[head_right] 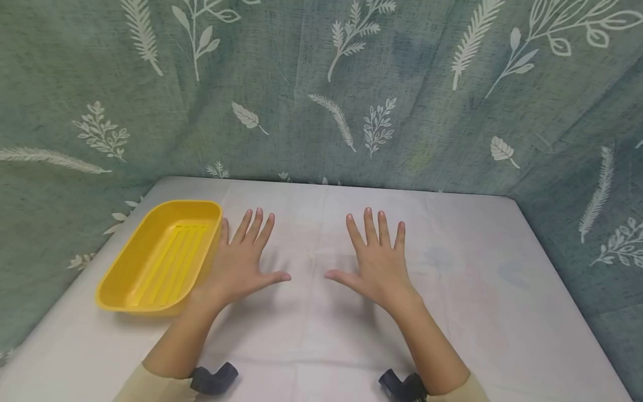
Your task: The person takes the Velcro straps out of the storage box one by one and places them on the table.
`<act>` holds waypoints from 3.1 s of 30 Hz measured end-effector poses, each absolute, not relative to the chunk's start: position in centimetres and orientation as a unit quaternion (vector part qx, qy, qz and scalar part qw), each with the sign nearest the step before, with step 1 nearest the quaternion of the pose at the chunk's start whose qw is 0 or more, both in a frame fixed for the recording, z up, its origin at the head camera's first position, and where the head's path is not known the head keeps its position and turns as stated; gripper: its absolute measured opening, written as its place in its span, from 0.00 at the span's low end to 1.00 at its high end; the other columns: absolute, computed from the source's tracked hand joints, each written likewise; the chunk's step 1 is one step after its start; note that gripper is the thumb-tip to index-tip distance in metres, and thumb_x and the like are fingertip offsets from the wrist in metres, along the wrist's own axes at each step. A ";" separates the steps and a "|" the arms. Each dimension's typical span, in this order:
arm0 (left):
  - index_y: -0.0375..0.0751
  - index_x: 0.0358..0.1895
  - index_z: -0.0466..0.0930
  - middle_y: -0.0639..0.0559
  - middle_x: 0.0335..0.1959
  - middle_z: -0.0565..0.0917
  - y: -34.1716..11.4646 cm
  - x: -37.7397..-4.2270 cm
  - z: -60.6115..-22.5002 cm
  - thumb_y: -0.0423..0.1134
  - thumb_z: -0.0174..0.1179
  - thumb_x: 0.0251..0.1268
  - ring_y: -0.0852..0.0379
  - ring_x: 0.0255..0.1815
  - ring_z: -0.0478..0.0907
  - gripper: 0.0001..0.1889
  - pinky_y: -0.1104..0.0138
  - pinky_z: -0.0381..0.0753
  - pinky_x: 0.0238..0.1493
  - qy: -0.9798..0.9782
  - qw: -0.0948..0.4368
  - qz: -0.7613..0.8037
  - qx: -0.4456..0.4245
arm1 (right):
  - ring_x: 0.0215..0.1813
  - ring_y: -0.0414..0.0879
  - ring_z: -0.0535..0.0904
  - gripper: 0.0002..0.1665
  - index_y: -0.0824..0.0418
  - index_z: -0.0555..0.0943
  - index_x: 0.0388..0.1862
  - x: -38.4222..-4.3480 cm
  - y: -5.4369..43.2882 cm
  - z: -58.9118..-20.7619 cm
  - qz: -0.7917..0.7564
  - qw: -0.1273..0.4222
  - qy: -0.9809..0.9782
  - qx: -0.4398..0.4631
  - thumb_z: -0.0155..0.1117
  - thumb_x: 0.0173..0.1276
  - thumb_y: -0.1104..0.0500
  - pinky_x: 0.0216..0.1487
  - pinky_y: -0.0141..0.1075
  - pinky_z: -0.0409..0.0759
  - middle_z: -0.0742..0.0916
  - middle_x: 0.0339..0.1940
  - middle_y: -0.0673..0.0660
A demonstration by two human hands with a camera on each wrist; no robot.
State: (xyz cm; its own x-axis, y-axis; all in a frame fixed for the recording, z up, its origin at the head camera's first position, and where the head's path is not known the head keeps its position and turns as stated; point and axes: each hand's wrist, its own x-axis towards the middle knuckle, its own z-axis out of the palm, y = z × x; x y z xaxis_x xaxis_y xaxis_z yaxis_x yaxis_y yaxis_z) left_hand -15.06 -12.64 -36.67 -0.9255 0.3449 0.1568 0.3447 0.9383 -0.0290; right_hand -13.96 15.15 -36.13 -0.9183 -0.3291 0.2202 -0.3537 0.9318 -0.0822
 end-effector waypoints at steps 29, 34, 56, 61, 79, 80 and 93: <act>0.46 0.76 0.38 0.40 0.77 0.41 -19.1 -13.4 -35.7 0.80 0.48 0.47 0.43 0.77 0.34 0.60 0.41 0.18 0.68 -0.984 0.097 -0.018 -0.145 | 0.77 0.60 0.36 0.62 0.49 0.44 0.78 -14.6 10.9 -34.9 0.068 0.109 -0.967 0.221 0.47 0.53 0.18 0.69 0.67 0.34 0.47 0.78 0.62; 0.45 0.76 0.36 0.41 0.77 0.39 -20.4 -13.0 -35.5 0.79 0.48 0.48 0.42 0.77 0.33 0.59 0.39 0.20 0.67 -0.986 0.094 -0.010 -0.135 | 0.77 0.60 0.37 0.62 0.48 0.43 0.78 -14.6 9.8 -35.0 0.075 0.111 -0.963 0.234 0.47 0.53 0.19 0.69 0.67 0.34 0.47 0.78 0.61; 0.39 0.76 0.35 0.35 0.76 0.36 -28.2 -11.5 -35.9 0.71 0.54 0.54 0.38 0.76 0.32 0.58 0.38 0.16 0.65 -0.990 0.082 -0.030 -0.114 | 0.78 0.58 0.40 0.60 0.47 0.43 0.78 -15.0 3.3 -35.9 0.117 0.084 -0.946 0.292 0.47 0.55 0.19 0.70 0.65 0.36 0.48 0.78 0.60; 0.40 0.76 0.33 0.36 0.76 0.35 -30.4 -11.2 -36.0 0.69 0.57 0.53 0.41 0.76 0.28 0.59 0.40 0.13 0.64 -0.989 0.084 -0.037 -0.113 | 0.78 0.58 0.42 0.60 0.47 0.41 0.78 -15.0 1.7 -35.8 0.104 0.091 -0.941 0.307 0.44 0.55 0.19 0.70 0.66 0.39 0.49 0.78 0.60; 0.41 0.75 0.28 0.36 0.76 0.33 -36.6 -10.4 -36.5 0.55 0.66 0.54 0.35 0.75 0.29 0.59 0.39 0.16 0.65 -0.981 0.031 -0.155 -0.110 | 0.78 0.55 0.40 0.59 0.44 0.40 0.78 -15.4 -1.7 -35.6 0.139 0.068 -0.931 0.331 0.47 0.56 0.20 0.71 0.64 0.33 0.48 0.79 0.57; 0.41 0.75 0.28 0.37 0.76 0.33 -36.8 -10.4 -36.6 0.54 0.66 0.54 0.34 0.75 0.29 0.59 0.39 0.16 0.65 -0.980 0.028 -0.164 -0.107 | 0.78 0.54 0.40 0.59 0.44 0.40 0.78 -15.5 -1.9 -35.7 0.138 0.067 -0.931 0.331 0.47 0.56 0.20 0.71 0.63 0.33 0.48 0.79 0.57; 0.62 0.75 0.28 0.58 0.77 0.36 -39.6 -10.9 -37.8 0.33 0.62 0.61 0.68 0.74 0.45 0.53 0.64 0.61 0.69 -0.923 -0.067 -0.358 -0.121 | 0.78 0.53 0.44 0.58 0.44 0.43 0.78 -15.8 -4.8 -37.0 0.165 0.013 -0.927 0.336 0.48 0.55 0.20 0.72 0.62 0.37 0.49 0.78 0.56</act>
State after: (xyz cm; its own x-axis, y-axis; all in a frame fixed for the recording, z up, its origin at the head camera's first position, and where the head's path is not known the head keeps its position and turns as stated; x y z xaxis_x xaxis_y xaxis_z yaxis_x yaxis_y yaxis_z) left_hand -10.91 -39.57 -37.79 -0.9618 0.2714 -0.0361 0.1760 0.7139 0.6777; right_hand -15.77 -4.82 -37.02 -0.7745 -0.6179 0.1357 -0.6267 0.7204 -0.2971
